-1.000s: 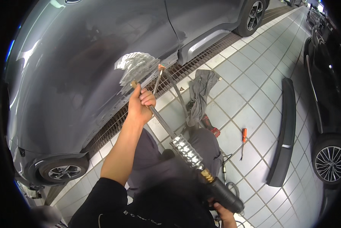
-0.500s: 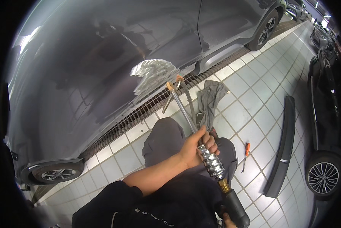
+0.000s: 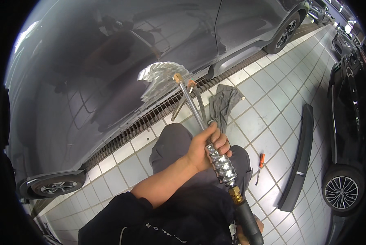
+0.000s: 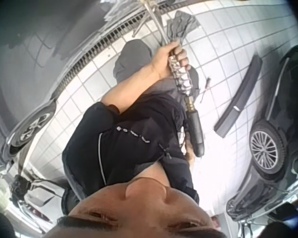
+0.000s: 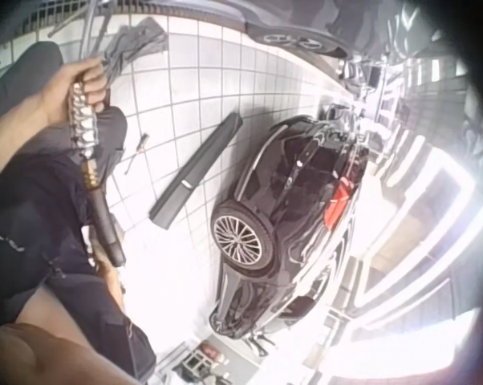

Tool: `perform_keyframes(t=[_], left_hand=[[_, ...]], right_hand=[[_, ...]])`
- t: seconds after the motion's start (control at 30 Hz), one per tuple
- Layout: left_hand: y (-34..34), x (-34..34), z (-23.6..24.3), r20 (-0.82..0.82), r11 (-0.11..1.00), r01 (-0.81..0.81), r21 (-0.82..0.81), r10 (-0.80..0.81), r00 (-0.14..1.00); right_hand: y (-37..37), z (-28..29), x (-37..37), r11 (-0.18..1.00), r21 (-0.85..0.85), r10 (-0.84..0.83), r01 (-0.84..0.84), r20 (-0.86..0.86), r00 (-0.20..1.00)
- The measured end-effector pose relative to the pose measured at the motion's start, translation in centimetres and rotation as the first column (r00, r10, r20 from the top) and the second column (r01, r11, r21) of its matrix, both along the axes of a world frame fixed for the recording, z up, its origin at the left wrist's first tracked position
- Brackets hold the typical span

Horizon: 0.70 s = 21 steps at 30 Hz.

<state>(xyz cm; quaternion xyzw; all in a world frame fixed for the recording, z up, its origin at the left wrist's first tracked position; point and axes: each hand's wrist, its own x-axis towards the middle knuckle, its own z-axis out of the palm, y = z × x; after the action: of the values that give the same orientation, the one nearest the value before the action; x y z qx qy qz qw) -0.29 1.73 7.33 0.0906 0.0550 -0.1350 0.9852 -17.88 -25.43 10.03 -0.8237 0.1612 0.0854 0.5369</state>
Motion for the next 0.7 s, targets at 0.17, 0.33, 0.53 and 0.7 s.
perform_keyframes(t=[0.17,0.33,0.53,0.7], left_hand=[[0.3,0.2,0.1,0.02,1.0,-0.003,0.002,0.003,1.0],[0.5,0.4,0.1,0.008,1.0,-0.004,0.002,0.004,1.0],[1.7,1.6,1.2,-0.12,0.996,-0.095,-0.004,0.093,0.988],[-0.6,0.0,1.3,-0.164,0.997,-0.048,0.056,0.057,0.985]], right_hand=[[0.0,-0.3,0.3,0.999,-0.021,0.049,-0.048,0.046,0.998],[-0.4,-0.5,0.5,0.995,-0.046,0.087,-0.083,0.085,0.993],[-0.6,-0.7,0.9,0.991,-0.073,0.119,-0.11,0.136,0.984],[-2.2,-1.3,0.4,0.984,-0.086,0.166,-0.154,0.162,0.973]])
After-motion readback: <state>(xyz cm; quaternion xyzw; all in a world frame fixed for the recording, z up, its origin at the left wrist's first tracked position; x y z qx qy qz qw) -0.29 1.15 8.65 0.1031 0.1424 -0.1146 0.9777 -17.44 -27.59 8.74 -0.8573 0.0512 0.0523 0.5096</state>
